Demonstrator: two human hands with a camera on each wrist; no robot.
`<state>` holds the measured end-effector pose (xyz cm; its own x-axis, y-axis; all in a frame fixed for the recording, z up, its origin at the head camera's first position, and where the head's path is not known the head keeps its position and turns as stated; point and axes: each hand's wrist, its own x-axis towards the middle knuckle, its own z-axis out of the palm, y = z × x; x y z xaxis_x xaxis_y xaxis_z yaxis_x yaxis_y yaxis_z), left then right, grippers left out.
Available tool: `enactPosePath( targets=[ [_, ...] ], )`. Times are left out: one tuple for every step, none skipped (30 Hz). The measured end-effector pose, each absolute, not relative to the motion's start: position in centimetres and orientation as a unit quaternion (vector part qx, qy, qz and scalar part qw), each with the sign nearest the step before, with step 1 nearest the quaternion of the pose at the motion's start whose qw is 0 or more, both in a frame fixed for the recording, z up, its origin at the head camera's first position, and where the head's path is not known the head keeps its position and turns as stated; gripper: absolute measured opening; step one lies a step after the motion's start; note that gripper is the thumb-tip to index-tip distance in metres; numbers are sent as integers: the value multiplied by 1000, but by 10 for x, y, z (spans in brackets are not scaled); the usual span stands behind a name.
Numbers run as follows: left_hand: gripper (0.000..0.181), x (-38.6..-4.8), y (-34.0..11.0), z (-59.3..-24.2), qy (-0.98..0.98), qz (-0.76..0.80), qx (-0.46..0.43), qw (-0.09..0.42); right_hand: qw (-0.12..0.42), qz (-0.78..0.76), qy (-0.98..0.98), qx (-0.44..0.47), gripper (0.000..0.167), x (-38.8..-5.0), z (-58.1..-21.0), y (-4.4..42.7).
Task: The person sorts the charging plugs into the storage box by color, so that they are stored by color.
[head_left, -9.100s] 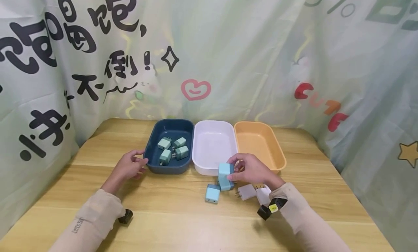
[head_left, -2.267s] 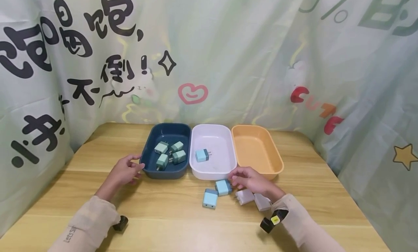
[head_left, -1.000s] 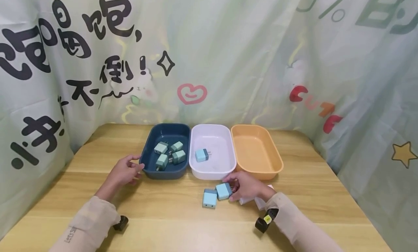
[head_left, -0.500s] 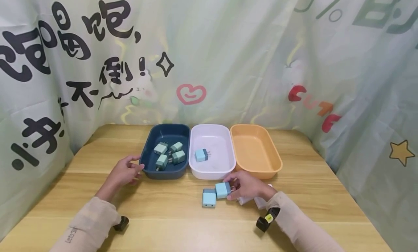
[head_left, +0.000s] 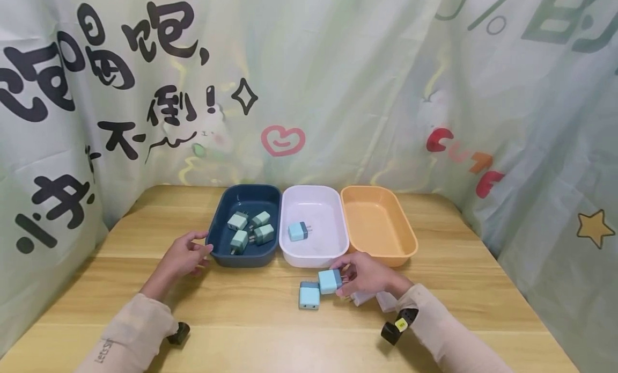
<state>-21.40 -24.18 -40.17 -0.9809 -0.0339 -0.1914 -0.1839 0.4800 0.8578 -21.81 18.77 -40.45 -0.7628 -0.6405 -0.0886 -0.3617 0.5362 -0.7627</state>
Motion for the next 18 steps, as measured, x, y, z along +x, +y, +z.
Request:
enactPosePath(
  targets=[
    [54, -214, -242, -402, 858, 504, -66, 75, 181, -384, 856, -294, 42, -218, -404, 187],
    [54, -214, -243, -402, 858, 503, -67, 75, 181, -385, 855, -295, 42, -218, -404, 186],
    [54, -214, -243, -402, 859, 502, -67, 75, 180, -384, 856, -296, 42, -218, -403, 186],
    [54, -214, -244, -401, 860, 501, -68, 74, 179, -382, 857, -295, 42, -219, -403, 185],
    [54, -214, -244, -402, 860, 500, -69, 75, 179, -382, 858, -294, 42, -220, -402, 185],
    [54, -214, -244, -401, 860, 500, -69, 75, 178, -381, 858, -294, 42, -220, -402, 185],
    [55, -215, -245, -401, 859, 501, -68, 76, 179, -381, 859, -290, 42, -220, -401, 184],
    [55, -215, -245, -401, 859, 502, -68, 77, 180, -381, 860, -288, 42, -221, -400, 184],
    [55, -215, -244, -401, 858, 503, -68, 78, 180, -384, 859, -287, 42, -220, -400, 185],
    [55, -215, -244, -402, 858, 504, -68, 79, 181, -387, 857, -286, 42, -220, -399, 185],
    [55, -215, -244, -402, 857, 505, -68, 79, 182, -391, 855, -287, 42, -219, -399, 185],
    [55, -215, -243, -403, 857, 505, -67, 79, 182, -395, 853, -288, 42, -219, -398, 185],
    [56, -215, -243, -403, 857, 504, -67, 80, 184, -398, 851, -288, 41, -218, -398, 185],
    [55, -215, -242, -404, 858, 504, -67, 80, 184, -400, 850, -289, 41, -218, -397, 186],
    [55, -215, -242, -404, 858, 503, -67, 80, 184, -400, 849, -291, 41, -217, -396, 186],
    [55, -215, -242, -405, 858, 503, -67, 79, 184, -399, 850, -291, 41, -217, -395, 186],
    [55, -216, -242, -405, 858, 503, -66, 79, 183, -398, 850, -293, 41, -217, -394, 187],
    [55, -216, -242, -405, 858, 503, -66, 78, 181, -397, 849, -297, 42, -217, -393, 187]
  ],
)
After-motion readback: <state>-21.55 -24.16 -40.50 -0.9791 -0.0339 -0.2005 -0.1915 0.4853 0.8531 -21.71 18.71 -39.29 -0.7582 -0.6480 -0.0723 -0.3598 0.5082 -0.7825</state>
